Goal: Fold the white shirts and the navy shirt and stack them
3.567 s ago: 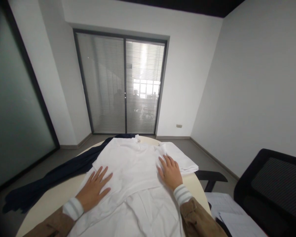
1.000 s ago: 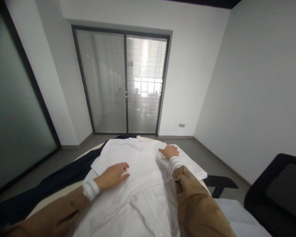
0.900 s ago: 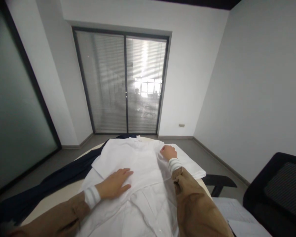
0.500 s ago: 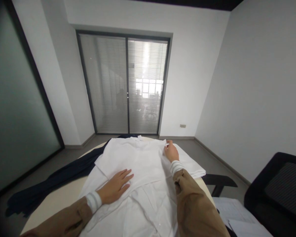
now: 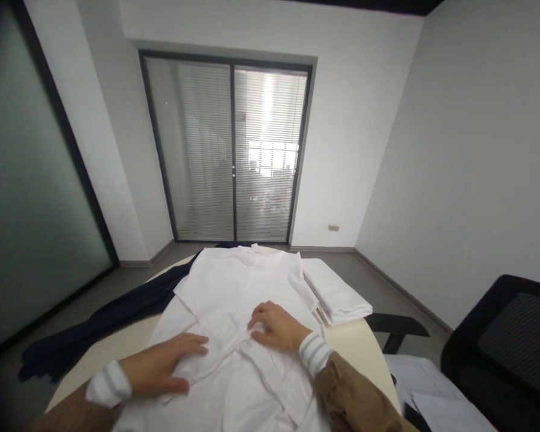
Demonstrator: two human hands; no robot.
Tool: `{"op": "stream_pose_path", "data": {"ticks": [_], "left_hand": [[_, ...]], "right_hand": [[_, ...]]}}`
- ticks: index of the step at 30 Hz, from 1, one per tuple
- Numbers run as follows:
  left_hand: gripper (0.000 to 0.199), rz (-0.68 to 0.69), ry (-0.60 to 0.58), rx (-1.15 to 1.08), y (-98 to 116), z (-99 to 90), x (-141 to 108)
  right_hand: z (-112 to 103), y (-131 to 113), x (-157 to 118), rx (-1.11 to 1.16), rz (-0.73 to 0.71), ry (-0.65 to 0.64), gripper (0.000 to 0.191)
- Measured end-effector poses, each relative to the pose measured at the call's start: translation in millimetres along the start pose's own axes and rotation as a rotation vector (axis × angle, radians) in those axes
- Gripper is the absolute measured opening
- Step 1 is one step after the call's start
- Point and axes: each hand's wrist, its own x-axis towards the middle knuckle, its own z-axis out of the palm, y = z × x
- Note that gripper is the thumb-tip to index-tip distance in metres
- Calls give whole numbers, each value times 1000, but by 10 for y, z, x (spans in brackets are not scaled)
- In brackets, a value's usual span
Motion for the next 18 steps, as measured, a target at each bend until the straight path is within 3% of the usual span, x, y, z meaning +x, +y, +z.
{"op": "stream_pose_path", "data": {"ticks": [4,8,11,15,18], "left_hand": [[74,32,29,-6,-65,-57,201],[83,8,34,22,-100,-36,339],[81,-4,18,32,-64,-50,342],[45,-37,97,50,48,-141,311],[29,-221,249,190,108,-248,298]], "right_hand": [[181,-346,-37,122,-167,-69,29],[506,-630,-98,199,-399,-304,25],[694,-739,-135,180,-440,-397,18],[576,-716,-120,229,-343,-319,27],[257,-548,-123,27,21,-110,19]]}}
